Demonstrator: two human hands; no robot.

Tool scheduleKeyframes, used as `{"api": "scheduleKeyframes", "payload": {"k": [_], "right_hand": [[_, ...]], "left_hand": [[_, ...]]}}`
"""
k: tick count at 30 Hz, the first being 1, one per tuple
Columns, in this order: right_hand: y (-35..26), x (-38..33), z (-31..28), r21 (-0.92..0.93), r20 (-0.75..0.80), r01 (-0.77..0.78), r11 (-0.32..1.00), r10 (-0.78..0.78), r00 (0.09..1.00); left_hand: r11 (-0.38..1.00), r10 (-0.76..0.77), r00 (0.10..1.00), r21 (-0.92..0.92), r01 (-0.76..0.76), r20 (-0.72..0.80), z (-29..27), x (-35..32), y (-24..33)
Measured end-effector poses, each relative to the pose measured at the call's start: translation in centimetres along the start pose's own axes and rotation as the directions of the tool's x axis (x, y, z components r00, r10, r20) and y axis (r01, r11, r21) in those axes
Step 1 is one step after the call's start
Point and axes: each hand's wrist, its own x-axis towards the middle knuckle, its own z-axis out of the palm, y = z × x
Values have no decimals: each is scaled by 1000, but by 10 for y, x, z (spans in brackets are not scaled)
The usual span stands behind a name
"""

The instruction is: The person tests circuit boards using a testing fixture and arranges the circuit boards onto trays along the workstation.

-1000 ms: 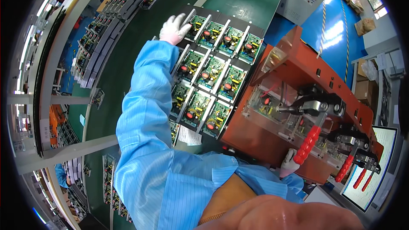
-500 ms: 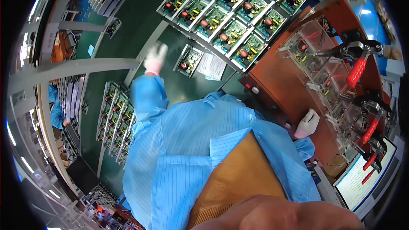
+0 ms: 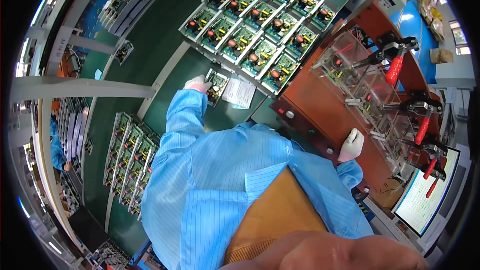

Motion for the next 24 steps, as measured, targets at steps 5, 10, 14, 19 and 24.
{"api": "scheduleKeyframes", "payload": {"k": [5, 10, 14, 19, 24], "right_hand": [[3, 1, -3, -35, 25, -13, 999, 14, 1000], [-3, 3, -2, -3, 13, 17, 1000, -17, 1000], [-1, 0, -1, 18, 41, -4, 1000, 3, 999], [-1, 1, -1, 17, 21, 1, 1000, -1, 1000], [-2, 2, -4, 27, 23, 2, 1000, -3, 1000]], "left_hand": [[963, 36, 801, -195, -189, -597, 28, -41, 14], [947, 160, 720, -101, -305, -675, 91, -38, -20], [941, 165, 754, -126, -313, -636, 83, -39, -21], [918, 110, 651, -174, -356, -751, 48, -60, -21], [877, -26, 464, -243, -415, -886, -41, -60, -24]]}}
